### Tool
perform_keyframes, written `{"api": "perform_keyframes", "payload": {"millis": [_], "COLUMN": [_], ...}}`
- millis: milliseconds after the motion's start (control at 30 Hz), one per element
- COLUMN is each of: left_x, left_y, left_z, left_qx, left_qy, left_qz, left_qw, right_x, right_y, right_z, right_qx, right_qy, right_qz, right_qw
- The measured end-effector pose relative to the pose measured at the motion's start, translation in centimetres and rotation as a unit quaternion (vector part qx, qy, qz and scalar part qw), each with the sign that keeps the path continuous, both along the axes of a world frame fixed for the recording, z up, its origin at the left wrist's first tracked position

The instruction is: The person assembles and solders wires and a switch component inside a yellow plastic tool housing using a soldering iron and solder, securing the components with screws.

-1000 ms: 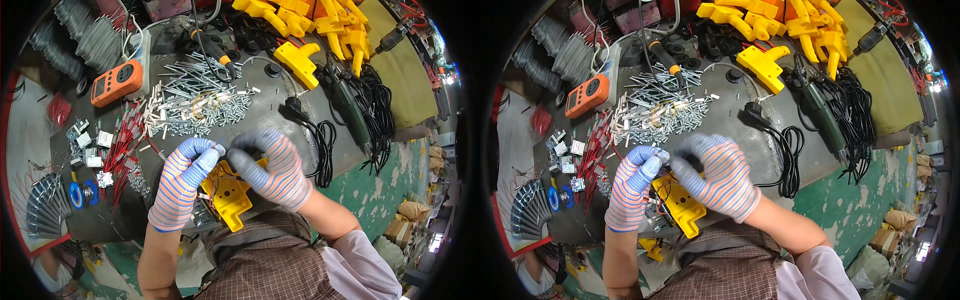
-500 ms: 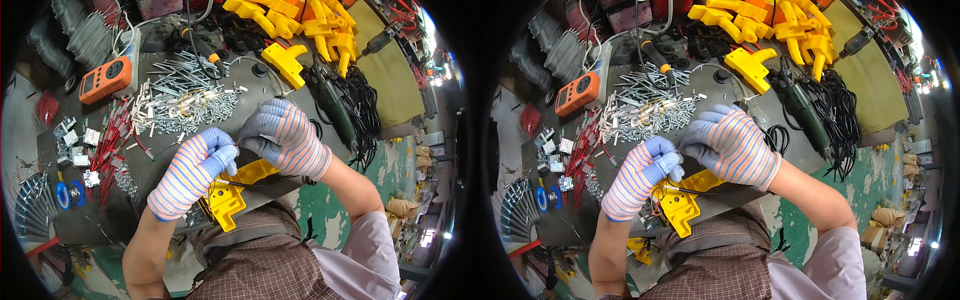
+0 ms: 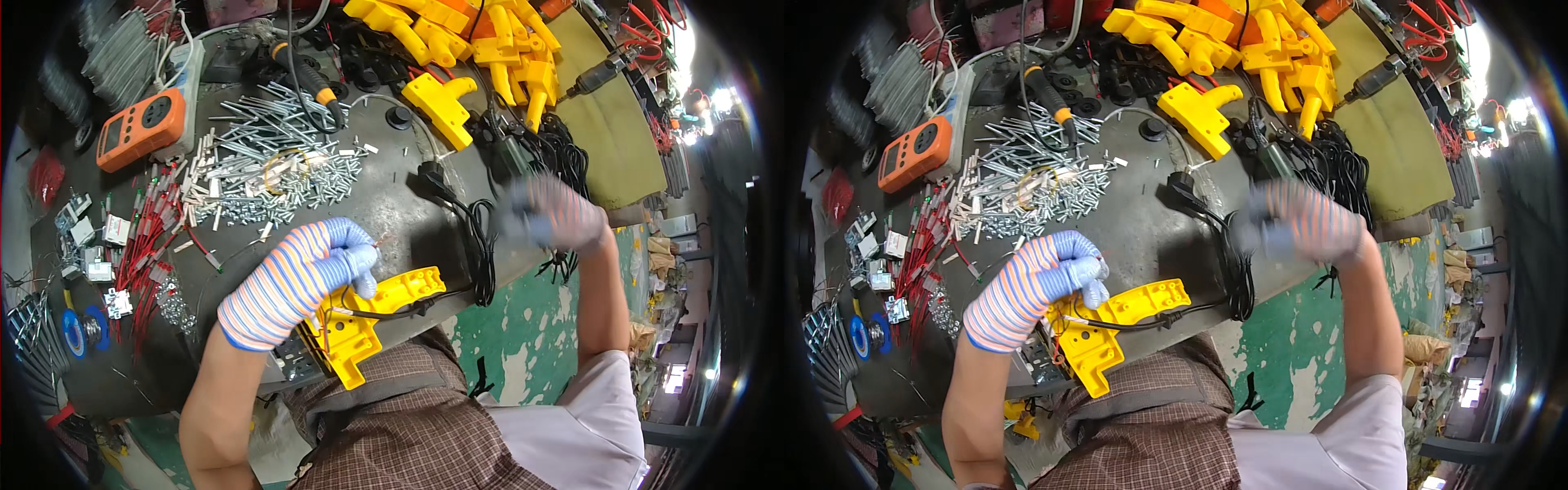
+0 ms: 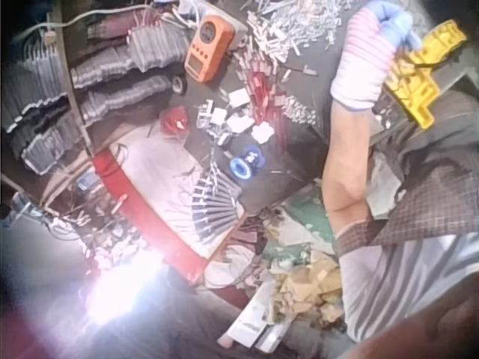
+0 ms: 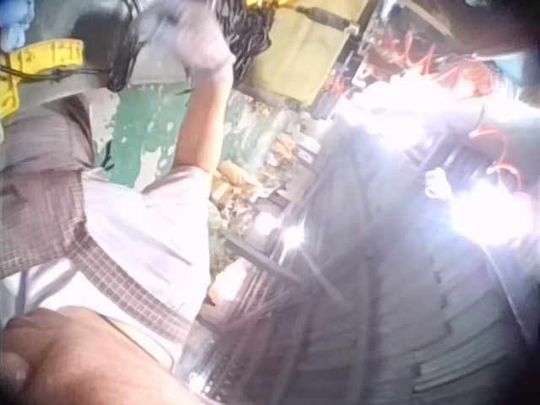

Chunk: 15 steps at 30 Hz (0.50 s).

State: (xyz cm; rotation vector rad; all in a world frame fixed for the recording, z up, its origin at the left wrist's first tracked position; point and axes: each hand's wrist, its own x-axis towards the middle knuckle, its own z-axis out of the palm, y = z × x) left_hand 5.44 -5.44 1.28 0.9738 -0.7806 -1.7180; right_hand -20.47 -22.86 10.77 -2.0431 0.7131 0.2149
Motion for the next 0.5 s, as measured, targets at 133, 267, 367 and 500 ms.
{"api": "perform_keyframes", "payload": {"millis": [133, 267, 367, 500], "left_x": [0.6, 1.2, 1.2, 0.5], "left_y": [-0.4, -0.3, -0.3, 0.1], "left_z": [0.4, 1.3, 1.2, 2.2], "left_qx": [0.025, 0.004, -0.007, 0.018], "left_qy": [0.018, 0.003, 0.003, -0.042], "left_qz": [-0.037, -0.071, -0.075, -0.092], "left_qw": [0.999, 0.997, 0.997, 0.995], "right_x": [0.1, 4.9, 6.6, 7.2], "right_y": [4.9, 6.8, 6.1, 5.5], "right_z": [1.5, -2.7, -4.6, -5.5], "right_qx": [-0.133, -0.458, -0.491, -0.505], "right_qy": [0.049, -0.193, -0.257, -0.289], "right_qz": [0.191, 0.159, 0.185, 0.211], "right_qw": [0.971, 0.853, 0.811, 0.785]}}
